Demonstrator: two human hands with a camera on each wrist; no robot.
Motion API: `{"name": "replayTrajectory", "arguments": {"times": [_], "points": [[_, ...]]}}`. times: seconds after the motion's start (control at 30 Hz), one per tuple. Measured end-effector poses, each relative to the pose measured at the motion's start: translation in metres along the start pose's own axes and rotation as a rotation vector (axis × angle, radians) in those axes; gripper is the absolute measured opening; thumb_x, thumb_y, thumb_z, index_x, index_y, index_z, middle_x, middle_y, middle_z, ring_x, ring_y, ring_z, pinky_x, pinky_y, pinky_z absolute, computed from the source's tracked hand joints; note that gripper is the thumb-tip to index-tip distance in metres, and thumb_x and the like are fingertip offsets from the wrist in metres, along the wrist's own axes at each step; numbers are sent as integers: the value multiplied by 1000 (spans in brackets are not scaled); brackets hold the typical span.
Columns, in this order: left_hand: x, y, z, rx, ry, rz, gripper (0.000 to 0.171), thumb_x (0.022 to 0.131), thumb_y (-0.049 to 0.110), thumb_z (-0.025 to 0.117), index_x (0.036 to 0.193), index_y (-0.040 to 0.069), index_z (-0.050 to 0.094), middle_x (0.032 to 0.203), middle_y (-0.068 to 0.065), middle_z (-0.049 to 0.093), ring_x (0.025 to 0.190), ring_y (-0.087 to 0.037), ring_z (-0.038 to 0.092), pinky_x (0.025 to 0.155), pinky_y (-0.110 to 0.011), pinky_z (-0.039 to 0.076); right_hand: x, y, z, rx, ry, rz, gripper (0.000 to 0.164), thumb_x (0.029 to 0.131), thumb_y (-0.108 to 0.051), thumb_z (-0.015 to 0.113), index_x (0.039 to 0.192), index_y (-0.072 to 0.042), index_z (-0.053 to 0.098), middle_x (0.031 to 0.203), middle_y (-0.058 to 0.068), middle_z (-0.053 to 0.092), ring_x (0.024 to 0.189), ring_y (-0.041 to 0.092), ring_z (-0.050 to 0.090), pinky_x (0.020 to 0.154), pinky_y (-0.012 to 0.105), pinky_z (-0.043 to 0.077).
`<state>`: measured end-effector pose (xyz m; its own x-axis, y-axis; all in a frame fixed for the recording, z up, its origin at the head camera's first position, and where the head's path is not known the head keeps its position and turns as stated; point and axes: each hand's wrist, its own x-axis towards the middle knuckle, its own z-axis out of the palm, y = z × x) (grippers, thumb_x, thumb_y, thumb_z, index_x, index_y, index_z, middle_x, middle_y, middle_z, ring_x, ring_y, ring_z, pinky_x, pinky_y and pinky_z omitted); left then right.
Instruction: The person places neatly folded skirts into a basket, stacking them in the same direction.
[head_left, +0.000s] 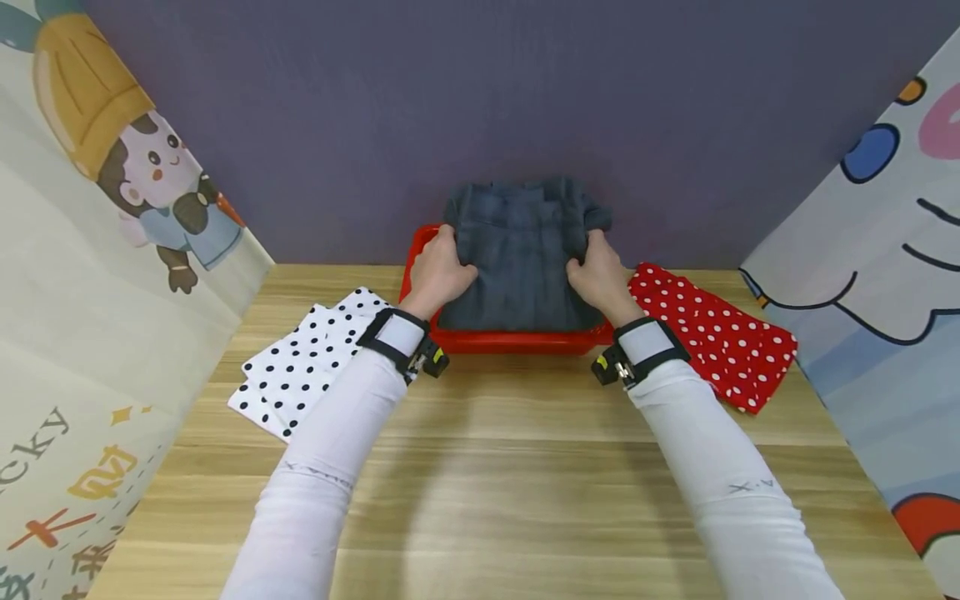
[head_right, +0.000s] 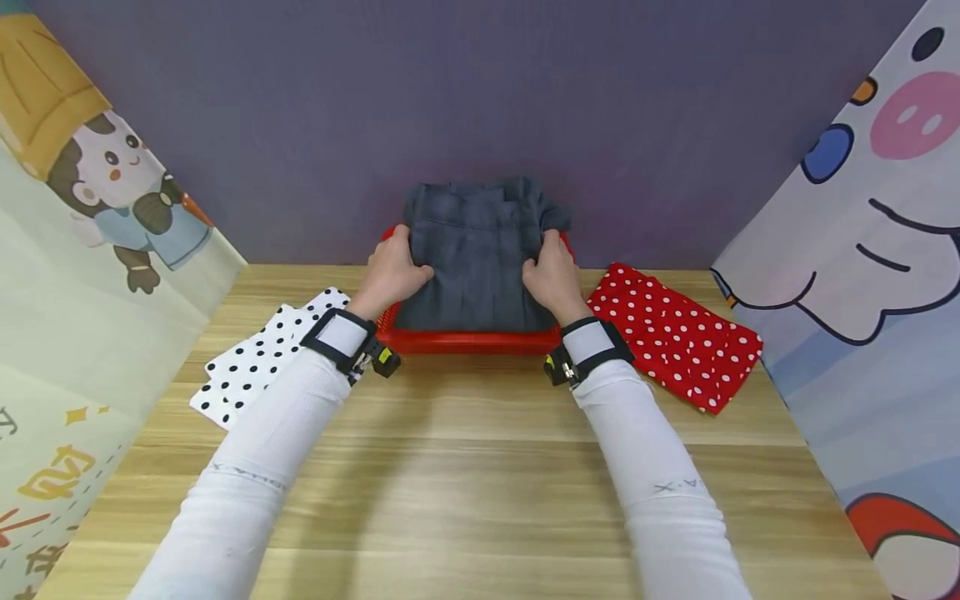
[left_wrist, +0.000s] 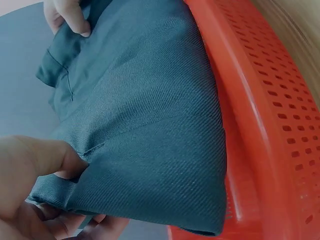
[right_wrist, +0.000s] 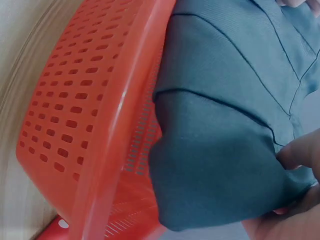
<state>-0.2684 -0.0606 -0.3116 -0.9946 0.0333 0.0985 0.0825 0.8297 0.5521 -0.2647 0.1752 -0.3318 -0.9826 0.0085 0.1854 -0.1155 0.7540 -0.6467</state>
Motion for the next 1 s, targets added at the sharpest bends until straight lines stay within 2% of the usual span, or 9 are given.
{"name": "replayTrajectory", "arguments": {"times": [0.27, 0.53, 0.73, 0.87, 0.97, 1.0], "points": [[15, -12, 17, 21, -52, -32, 61, 76, 22, 65, 126, 2, 39, 113, -15, 57, 89, -33, 58, 75, -45, 50, 11, 3, 14, -34, -115, 45, 51, 88, -11, 45, 131, 10, 27, 125, 32, 46, 108, 42, 51, 95, 52, 40], [26, -18, 32, 11, -119, -86, 64, 78, 20, 63, 131, 0, 35, 119, -17, 55, 93, -33, 57, 79, -44, 50, 21, 7, 20, -89, -225, 112, 58, 88, -13, 44, 137, 9, 21, 130, 32, 42, 111, 44, 48, 96, 53, 38], [31, -19, 40, 9, -178, -107, 61, 80, 18, 60, 132, -1, 35, 120, -18, 54, 93, -34, 57, 79, -44, 50, 36, 26, 31, -84, -304, 146, 63, 85, -13, 48, 137, 10, 20, 135, 29, 39, 116, 42, 44, 102, 50, 34], [34, -21, 43, 25, -212, -121, 57, 81, 19, 60, 129, -1, 38, 119, -18, 55, 92, -33, 57, 81, -43, 49, 47, 44, 43, -99, -334, 138, 65, 83, -14, 49, 136, 12, 22, 136, 29, 38, 118, 42, 43, 101, 47, 35], [36, -23, 45, 47, -230, -130, 52, 81, 20, 59, 125, 0, 42, 118, -17, 56, 93, -32, 56, 82, -42, 48, 44, 39, 41, -102, -362, 154, 65, 83, -12, 47, 137, 12, 20, 139, 29, 34, 121, 42, 40, 103, 47, 33], [36, -23, 45, 46, -237, -136, 50, 80, 19, 59, 124, 0, 44, 117, -17, 56, 92, -32, 56, 81, -41, 49, 41, 32, 38, -103, -392, 180, 66, 84, -11, 46, 139, 13, 17, 142, 29, 30, 125, 42, 36, 106, 48, 28]]}}
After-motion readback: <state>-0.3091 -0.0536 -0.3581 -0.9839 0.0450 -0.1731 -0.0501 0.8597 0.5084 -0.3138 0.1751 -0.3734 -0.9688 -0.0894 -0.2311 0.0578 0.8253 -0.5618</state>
